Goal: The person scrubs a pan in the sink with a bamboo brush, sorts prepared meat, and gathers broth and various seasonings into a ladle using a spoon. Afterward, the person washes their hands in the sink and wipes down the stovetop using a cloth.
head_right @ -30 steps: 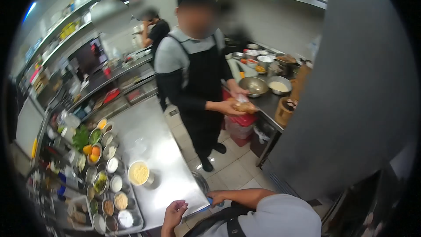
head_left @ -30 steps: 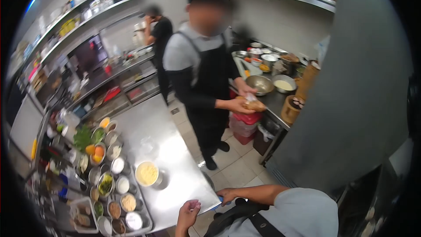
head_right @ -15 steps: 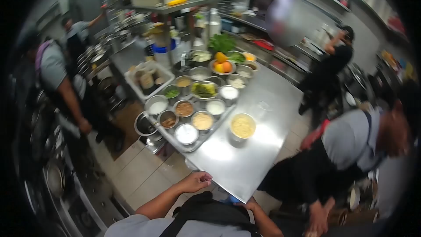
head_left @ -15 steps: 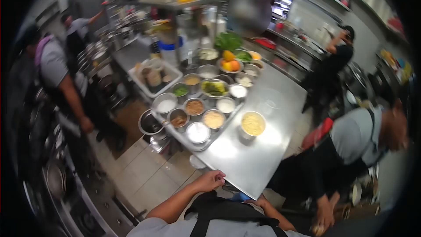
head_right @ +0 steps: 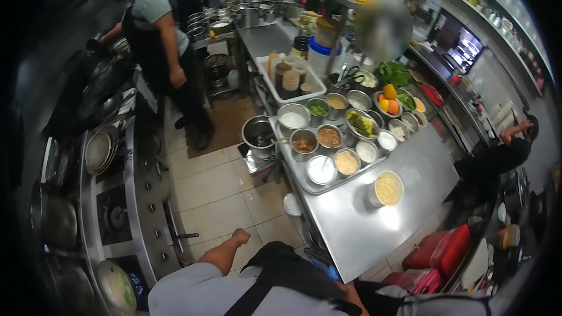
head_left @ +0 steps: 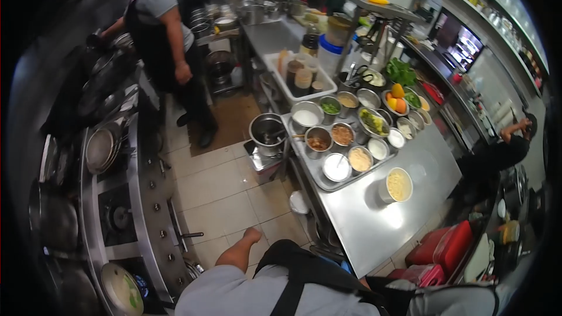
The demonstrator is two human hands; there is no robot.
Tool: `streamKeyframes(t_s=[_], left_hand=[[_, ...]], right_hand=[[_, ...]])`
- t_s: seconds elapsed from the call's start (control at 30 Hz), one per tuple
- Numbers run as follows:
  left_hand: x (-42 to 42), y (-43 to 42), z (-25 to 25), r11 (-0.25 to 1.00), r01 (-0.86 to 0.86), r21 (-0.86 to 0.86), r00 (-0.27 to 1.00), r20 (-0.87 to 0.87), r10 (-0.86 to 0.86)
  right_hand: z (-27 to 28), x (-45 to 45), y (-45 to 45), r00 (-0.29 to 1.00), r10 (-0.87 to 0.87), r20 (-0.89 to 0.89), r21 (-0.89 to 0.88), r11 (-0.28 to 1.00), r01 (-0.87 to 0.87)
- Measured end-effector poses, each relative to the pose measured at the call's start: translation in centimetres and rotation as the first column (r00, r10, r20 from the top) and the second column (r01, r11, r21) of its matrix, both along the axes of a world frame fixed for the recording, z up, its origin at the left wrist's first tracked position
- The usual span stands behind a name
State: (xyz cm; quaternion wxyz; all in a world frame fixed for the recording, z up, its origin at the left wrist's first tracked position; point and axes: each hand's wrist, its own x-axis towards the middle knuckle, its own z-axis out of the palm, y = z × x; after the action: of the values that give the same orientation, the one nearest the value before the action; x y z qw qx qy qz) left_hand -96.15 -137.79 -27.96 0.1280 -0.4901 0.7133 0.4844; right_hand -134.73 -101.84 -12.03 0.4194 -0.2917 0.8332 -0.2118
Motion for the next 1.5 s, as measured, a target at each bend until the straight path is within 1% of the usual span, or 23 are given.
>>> streamKeyframes(t_s=[0.03,0.07,0.1,0.17,0.2,0.27,0.33,0.37,0.43,0.47,0.5,0.57,0.7,0.73,0.77,0.8,0.87,0.93,1.0,1.13,1.27,1.33,1.5], left_hand=[[2.4,1.4,-1.3,0.975,-0.221,-0.032,0.961,0.165,0.223],[4.1,2.7,-1.0,0.899,-0.428,-0.092,0.843,0.318,0.434],[5.3,3.4,-0.9,0.882,-0.463,-0.083,0.821,0.333,0.463],[6.8,3.6,2.2,0.979,-0.155,0.13,0.924,0.369,0.097],[7.2,4.3,3.6,0.976,-0.202,0.078,0.936,0.308,0.169],[7.3,4.5,1.3,0.966,-0.246,0.076,0.936,0.277,0.217],[6.4,3.9,3.4,0.912,-0.388,0.13,0.9,0.268,0.345],[6.6,4.4,-1.3,0.944,-0.32,-0.083,0.926,0.185,0.33],[5.8,3.6,-0.5,0.909,-0.407,-0.094,0.902,0.118,0.416],[5.6,3.1,-1.5,0.922,-0.375,-0.091,0.917,0.11,0.384],[5.4,3.3,-3.6,0.921,-0.294,-0.254,0.947,0.052,0.317],[4.6,3.4,2.1,0.841,-0.489,-0.232,0.865,-0.002,0.502],[6.1,5.0,1.6,0.839,-0.497,-0.221,0.862,-0.01,0.507],[6.6,5.0,3.8,0.84,-0.499,-0.214,0.863,-0.032,0.505],[6.9,5.3,6.0,0.775,-0.612,-0.155,0.791,-0.125,0.599],[7.2,5.5,7.0,0.75,-0.631,-0.2,0.776,-0.168,0.608],[8.4,5.0,10.6,0.746,-0.664,-0.051,0.744,-0.15,0.652],[9.7,3.8,9.5,0.729,-0.679,-0.091,0.734,-0.118,0.669],[10.6,3.4,8.7,0.702,-0.704,-0.108,0.71,-0.095,0.698],[15.3,0.9,9.6,0.577,-0.816,-0.038,0.568,-0.236,0.788],[20.8,0.1,9.9,0.569,-0.822,-0.03,0.565,-0.163,0.809],[23.7,-0.4,9.7,0.572,-0.82,-0.008,0.572,-0.038,0.819],[28.3,-2.0,16.5,0.416,-0.909,-0.028,0.412,-0.2,0.889]], right_hand=[[0.0,-0.1,-0.1,1.0,-0.008,-0.005,0.018,1.0,0.008],[-0.1,-0.3,-0.3,1.0,-0.007,-0.008,0.035,0.999,0.007],[-0.1,-0.7,-0.4,1.0,-0.002,-0.011,0.044,0.999,0.003],[-0.2,-1.5,-0.8,1.0,0.018,-0.015,0.071,0.997,-0.017],[-0.1,-2.0,-1.0,0.999,0.035,-0.016,0.085,0.996,-0.033],[0.1,-2.9,-1.3,0.998,0.066,-0.02,0.11,0.992,-0.063],[0.4,-4.0,-1.9,0.994,0.105,-0.024,0.127,0.987,-0.101],[0.7,-4.6,-2.1,0.991,0.128,-0.027,0.135,0.983,-0.123],[1.3,-5.7,-2.4,0.985,0.17,-0.029,0.148,0.975,-0.164],[1.7,-6.4,-2.4,0.982,0.185,-0.028,0.153,0.972,-0.179],[2.1,-7.1,-2.5,0.98,0.198,-0.034,0.159,0.969,-0.19],[2.5,-8.7,-2.3,0.974,0.222,-0.039,0.166,0.963,-0.212],[3.8,-12.3,-2.5,0.958,0.281,-0.064,0.191,0.945,-0.265],[3.8,-13.3,-2.6,0.951,0.302,-0.073,0.201,0.938,-0.282],[3.8,-14.3,-2.9,0.942,0.326,-0.081,0.21,0.929,-0.304],[4.1,-15.1,-3.3,0.936,0.343,-0.082,0.215,0.923,-0.319],[4.5,-16.7,-4.0,0.919,0.382,-0.098,0.242,0.905,-0.35],[4.3,-16.4,-6.0,0.901,0.42,-0.109,0.28,0.883,-0.377],[3.6,-14.1,-9.7,0.874,0.471,-0.122,0.327,0.85,-0.413],[2.2,-5.6,-19.2,0.817,0.572,-0.079,0.317,0.791,-0.523],[2.1,3.7,-28.5,0.753,0.657,-0.02,0.247,0.734,-0.633],[2.2,7.9,-32.5,0.725,0.688,-0.004,0.205,0.711,-0.673],[1.2,15.0,-39.9,0.63,0.776,0.029,0.151,0.62,-0.77]])
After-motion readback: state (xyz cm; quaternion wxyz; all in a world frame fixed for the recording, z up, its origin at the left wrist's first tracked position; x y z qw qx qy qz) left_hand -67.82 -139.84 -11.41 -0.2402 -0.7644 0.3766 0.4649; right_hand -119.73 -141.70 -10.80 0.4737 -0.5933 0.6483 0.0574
